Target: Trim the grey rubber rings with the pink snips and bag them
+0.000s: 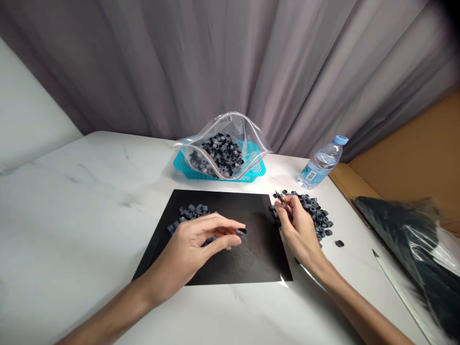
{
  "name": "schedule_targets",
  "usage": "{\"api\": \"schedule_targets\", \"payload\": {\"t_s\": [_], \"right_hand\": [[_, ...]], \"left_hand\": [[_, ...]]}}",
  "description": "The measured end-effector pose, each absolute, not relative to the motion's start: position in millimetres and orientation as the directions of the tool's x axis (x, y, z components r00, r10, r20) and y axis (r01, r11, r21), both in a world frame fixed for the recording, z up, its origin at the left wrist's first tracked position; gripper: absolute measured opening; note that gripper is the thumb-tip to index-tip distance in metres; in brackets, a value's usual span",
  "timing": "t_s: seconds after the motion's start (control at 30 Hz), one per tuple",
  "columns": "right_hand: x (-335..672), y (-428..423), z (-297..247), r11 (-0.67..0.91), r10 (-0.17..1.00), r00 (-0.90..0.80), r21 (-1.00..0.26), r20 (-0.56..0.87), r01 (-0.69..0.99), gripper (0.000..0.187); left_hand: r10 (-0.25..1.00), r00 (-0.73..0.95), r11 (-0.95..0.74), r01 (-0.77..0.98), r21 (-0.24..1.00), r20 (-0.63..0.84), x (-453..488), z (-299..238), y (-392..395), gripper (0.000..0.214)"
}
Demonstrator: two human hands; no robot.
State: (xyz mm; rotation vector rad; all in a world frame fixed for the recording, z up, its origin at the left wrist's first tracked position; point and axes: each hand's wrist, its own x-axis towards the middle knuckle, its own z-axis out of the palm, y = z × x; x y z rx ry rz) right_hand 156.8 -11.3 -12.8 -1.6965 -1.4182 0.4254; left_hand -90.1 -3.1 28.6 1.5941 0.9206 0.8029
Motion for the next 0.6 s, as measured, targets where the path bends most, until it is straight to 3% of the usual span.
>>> {"api": "schedule_targets", "payload": {"t_s": [0.2,0.37,0.6], "right_hand": [[151,-16,-16,0.119,0.918,0.244,-0.803,0.314,0.584,0.026],[145,-23,-13,0.195,0.895,0.245,-0.82,0.373,0.538,0.025],[148,-18,-18,0.169,0.909,0.238,-0.824,0.343,0.541,0.026]], "left_hand": [[0.803,0.587,0.184,-0.083,0.979,-0.101,-90,26,-2,0.019],[0.685,0.692,0.52,-0.244,0.819,-0.229,-86,19,-10,0.021],[0.702,0.662,0.588,-0.332,0.737,-0.262,-80,17,-14,0.02]]}}
